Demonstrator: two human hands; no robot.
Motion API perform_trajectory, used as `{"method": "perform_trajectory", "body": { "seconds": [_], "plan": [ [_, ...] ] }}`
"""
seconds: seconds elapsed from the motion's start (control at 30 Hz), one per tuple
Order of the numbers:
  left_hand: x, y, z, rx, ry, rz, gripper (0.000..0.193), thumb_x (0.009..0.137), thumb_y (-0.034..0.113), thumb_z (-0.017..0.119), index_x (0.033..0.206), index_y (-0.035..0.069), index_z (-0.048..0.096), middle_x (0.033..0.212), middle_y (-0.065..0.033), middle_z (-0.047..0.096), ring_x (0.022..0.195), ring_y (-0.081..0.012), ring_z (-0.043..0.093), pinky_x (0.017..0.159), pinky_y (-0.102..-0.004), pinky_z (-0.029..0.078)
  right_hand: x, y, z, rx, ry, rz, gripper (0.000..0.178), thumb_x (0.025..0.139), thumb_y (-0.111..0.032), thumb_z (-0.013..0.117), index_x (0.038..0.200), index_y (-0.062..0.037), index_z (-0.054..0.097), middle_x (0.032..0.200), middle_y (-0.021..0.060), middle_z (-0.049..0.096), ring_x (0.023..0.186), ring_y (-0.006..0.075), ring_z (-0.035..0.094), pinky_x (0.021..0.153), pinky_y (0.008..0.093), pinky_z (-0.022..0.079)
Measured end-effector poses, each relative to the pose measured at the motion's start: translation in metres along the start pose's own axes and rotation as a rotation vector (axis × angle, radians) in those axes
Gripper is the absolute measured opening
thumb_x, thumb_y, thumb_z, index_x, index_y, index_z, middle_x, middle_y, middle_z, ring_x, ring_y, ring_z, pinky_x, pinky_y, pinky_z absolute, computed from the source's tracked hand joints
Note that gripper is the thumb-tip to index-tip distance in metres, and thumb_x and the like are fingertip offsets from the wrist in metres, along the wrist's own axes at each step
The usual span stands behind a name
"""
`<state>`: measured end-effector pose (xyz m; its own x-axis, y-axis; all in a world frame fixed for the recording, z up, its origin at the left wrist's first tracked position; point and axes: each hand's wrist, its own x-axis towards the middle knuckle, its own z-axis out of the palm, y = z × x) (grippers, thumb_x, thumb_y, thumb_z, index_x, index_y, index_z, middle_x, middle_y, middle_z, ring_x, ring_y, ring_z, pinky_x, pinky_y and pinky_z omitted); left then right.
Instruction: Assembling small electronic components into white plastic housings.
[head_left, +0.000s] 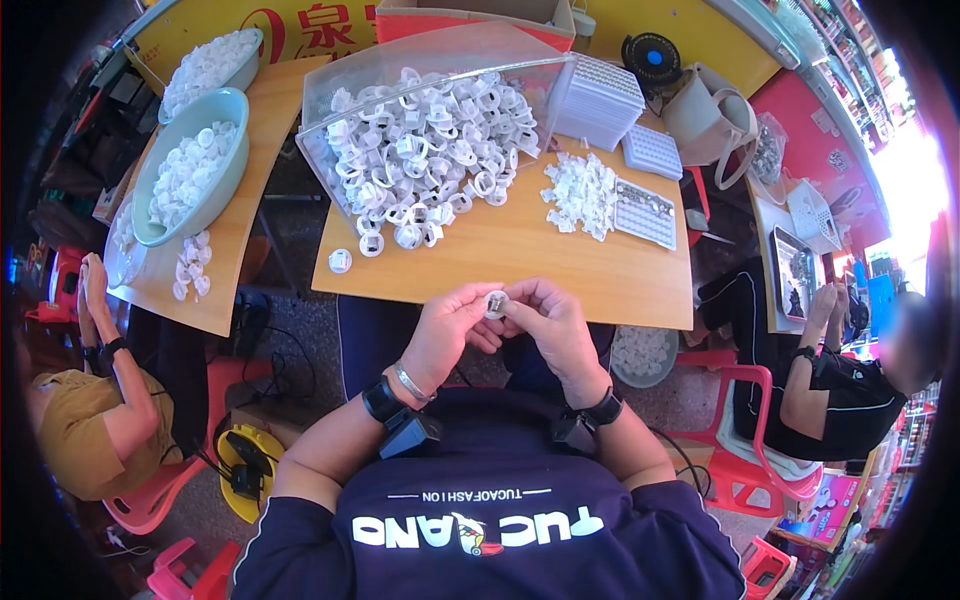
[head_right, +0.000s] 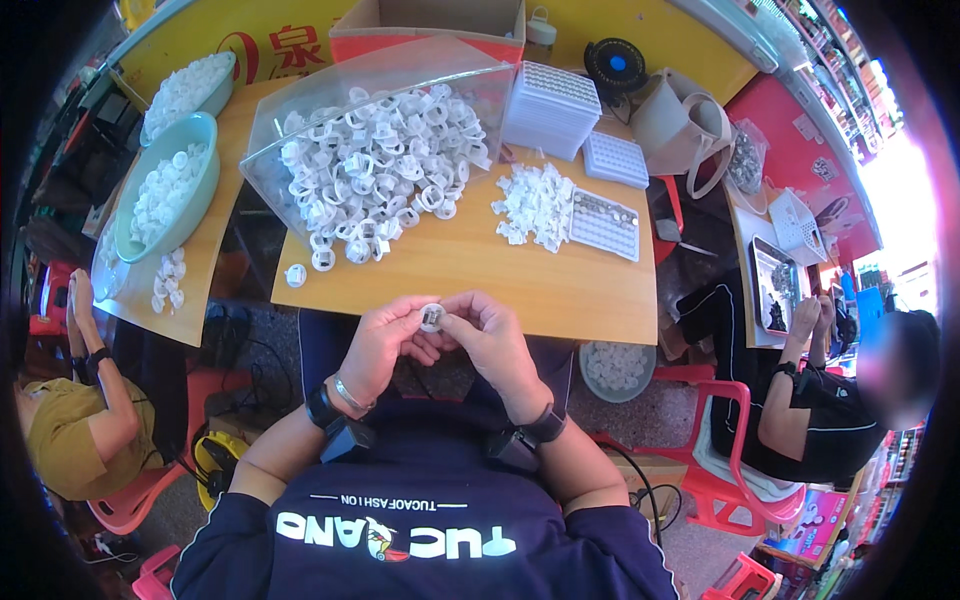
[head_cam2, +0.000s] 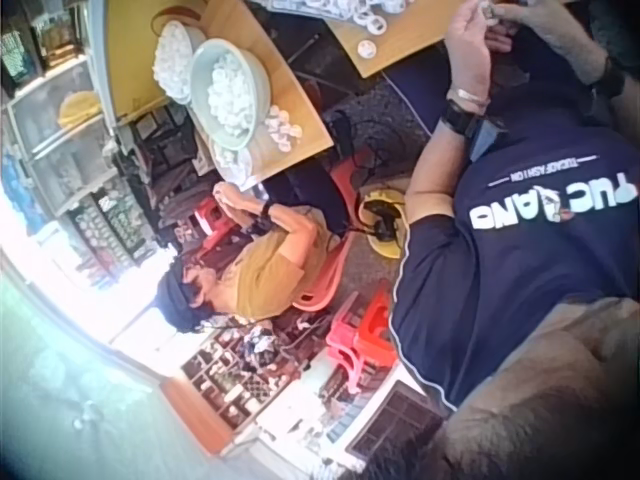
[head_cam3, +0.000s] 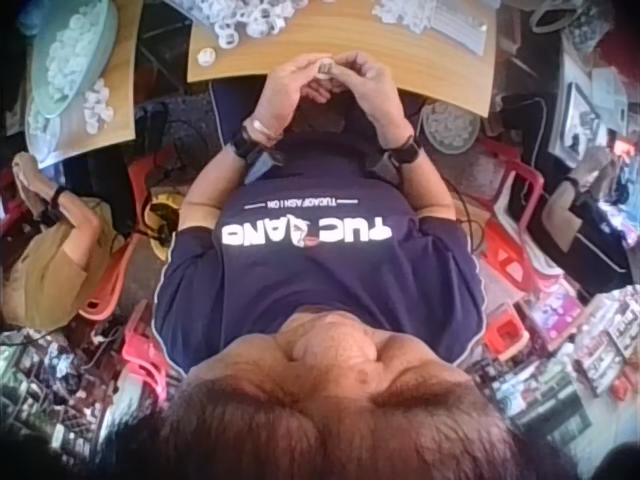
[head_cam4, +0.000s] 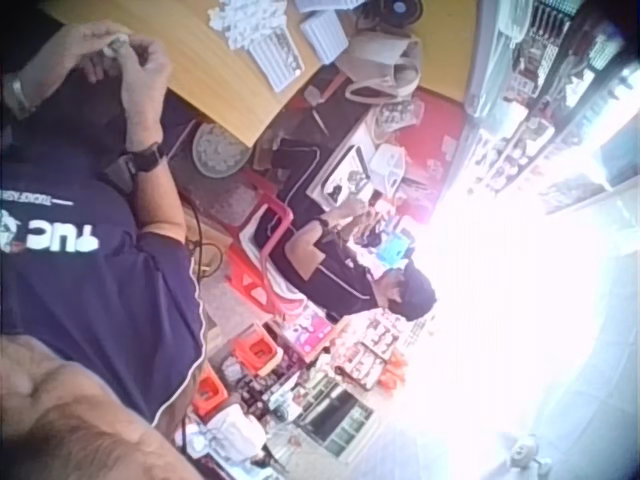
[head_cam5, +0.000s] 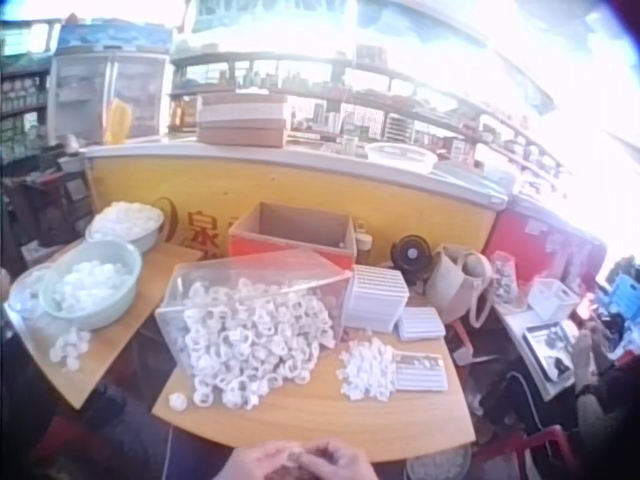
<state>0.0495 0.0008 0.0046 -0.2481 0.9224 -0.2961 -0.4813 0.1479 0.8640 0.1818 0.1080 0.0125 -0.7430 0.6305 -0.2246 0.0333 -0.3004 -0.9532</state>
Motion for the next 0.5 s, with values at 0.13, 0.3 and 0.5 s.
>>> {"method": "perform_trajectory", "body": {
  "seconds": [0.13, 0.3, 0.5],
  "plan": [
    [0.001, 0.003, -0.003, -0.116, -0.024, -0.059, 0.033, 0.097, 0.017, 0.044, 0.121, -0.002, 0.055, 0.085, -0.0092, 0.064, 0.069, -0.0129, 0.063, 0.063, -0.0234, 0.053, 0.0, 0.002, 0.006, 0.006, 0.026, -0.017, 0.018, 0.087, -0.013, 0.067, 0.094, 0.0013, 0.059, 0.082, 0.0045, 0.064, 0.072, 0.0067, 0.059, 0.063, 0.0209, 0.051],
    [0.0, 0.004, -0.002, -0.041, -0.018, -0.045, 0.033, 0.097, 0.018, 0.044, 0.121, -0.002, 0.055, 0.086, -0.0093, 0.064, 0.07, -0.0124, 0.063, 0.064, -0.0231, 0.052, 0.005, 0.007, 0.006, -0.107, 0.063, -0.046, 0.016, 0.088, -0.011, 0.066, 0.093, 0.002, 0.059, 0.081, 0.0049, 0.064, 0.07, 0.0067, 0.058, 0.062, 0.0208, 0.05],
    [0.001, 0.004, -0.001, -0.016, -0.057, -0.042, 0.032, 0.098, 0.017, 0.042, 0.122, -0.001, 0.054, 0.091, -0.0097, 0.063, 0.076, -0.0125, 0.063, 0.068, -0.024, 0.052, 0.008, 0.005, 0.003, -0.031, 0.025, -0.036, 0.012, 0.087, -0.008, 0.065, 0.091, 0.0019, 0.06, 0.078, 0.0036, 0.063, 0.066, 0.006, 0.057, 0.058, 0.0195, 0.048]
  ]
}}
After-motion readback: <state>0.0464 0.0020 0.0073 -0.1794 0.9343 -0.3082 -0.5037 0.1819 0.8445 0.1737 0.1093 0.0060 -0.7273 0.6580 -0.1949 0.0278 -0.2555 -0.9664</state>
